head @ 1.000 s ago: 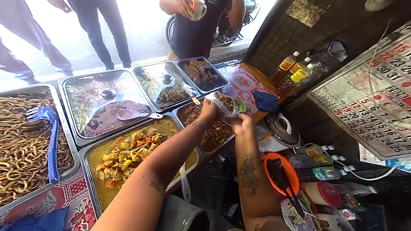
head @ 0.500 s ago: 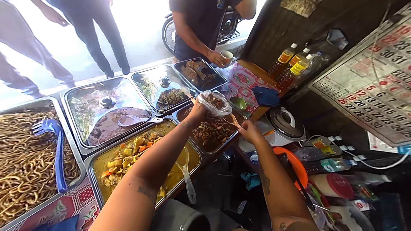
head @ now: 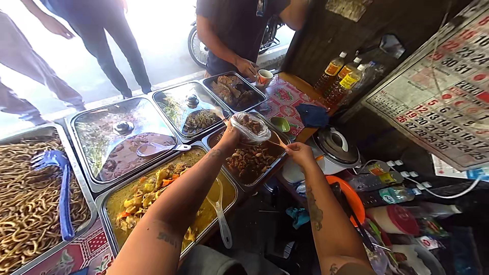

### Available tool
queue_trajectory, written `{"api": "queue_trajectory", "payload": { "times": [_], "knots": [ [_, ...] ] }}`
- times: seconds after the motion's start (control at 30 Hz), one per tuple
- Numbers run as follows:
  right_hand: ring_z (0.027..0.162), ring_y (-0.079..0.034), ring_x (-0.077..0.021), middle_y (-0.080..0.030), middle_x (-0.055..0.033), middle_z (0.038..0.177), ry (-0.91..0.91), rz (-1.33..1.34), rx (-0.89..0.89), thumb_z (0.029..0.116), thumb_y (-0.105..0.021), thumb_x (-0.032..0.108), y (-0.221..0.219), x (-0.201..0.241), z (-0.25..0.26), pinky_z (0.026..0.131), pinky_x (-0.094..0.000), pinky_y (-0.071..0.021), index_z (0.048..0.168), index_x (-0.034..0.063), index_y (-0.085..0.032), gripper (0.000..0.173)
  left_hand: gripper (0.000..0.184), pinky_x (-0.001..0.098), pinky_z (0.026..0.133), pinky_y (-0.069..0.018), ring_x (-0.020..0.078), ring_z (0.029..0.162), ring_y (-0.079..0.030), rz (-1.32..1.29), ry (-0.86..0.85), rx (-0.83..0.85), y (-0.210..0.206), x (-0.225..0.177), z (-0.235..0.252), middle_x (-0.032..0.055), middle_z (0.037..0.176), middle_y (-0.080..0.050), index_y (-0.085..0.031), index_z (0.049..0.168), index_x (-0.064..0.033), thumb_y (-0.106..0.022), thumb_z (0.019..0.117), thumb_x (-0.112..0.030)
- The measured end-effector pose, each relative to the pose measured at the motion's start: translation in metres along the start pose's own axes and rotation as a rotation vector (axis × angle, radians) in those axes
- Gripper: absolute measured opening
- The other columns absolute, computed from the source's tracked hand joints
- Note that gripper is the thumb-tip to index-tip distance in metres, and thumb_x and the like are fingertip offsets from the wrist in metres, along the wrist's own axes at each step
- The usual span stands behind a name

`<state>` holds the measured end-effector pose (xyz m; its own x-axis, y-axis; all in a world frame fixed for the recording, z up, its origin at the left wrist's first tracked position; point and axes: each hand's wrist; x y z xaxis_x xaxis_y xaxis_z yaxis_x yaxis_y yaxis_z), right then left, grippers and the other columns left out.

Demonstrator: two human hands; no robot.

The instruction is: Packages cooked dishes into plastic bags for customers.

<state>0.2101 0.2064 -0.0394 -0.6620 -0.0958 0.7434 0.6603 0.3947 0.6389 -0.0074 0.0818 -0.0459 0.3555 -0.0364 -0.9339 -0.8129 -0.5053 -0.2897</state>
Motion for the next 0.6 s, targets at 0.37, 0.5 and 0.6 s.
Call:
{"api": "queue_trajectory", "payload": {
  "times": [0.37, 0.5, 0.6],
  "knots": [
    [0.083, -0.067, -0.0268, -0.070, -0.0181, 0.098, 0.332, -0.133, -0.150, 0.0955, -0.072, 0.008, 0.038, 0.072, -0.025, 0.081, -0.0479, -0.0555, 0.115, -0.0008, -0.069, 0.022, 0.043, 0.0458, 0.067, -0.0592, 0.0286, 0.092, -0.067, -0.020, -0.045, 0.048, -0.021, 0.009, 0.012, 0.0163, 0.117, -0.062, -0.026, 0.153, -0.0274, -0.037, 0.1106, -0.026],
    [0.105, -0.066, -0.0415, -0.070, -0.0224, 0.109, 0.611, -0.408, -0.435, 0.0966, -0.066, 0.005, 0.027, 0.071, -0.042, 0.096, -0.0664, -0.0446, 0.113, 0.0019, -0.074, 0.019, 0.042, 0.0453, 0.064, -0.0597, 0.0292, 0.088, -0.069, -0.056, -0.023, 0.061, -0.028, 0.006, 0.012, 0.0162, 0.114, -0.064, -0.023, 0.154, -0.0306, -0.029, 0.1125, -0.037],
    [0.108, -0.065, -0.0437, -0.070, -0.0238, 0.110, 0.543, -0.503, -0.501, 0.0978, -0.063, 0.005, 0.021, 0.054, -0.033, 0.096, -0.0667, -0.0431, 0.113, 0.0022, -0.074, 0.019, 0.043, 0.0447, 0.062, -0.0595, 0.0296, 0.086, -0.069, -0.047, -0.024, 0.061, -0.026, 0.008, 0.015, 0.0162, 0.113, -0.064, -0.022, 0.154, -0.0316, -0.020, 0.1127, -0.042]
  ]
}}
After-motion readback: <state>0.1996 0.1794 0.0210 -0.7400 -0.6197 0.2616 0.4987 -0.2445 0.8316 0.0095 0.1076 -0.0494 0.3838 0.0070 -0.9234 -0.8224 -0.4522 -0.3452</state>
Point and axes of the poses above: each hand's wrist, its own z-axis towards the middle knuckle, its own y-axis out of the back of the hand, x = y × z
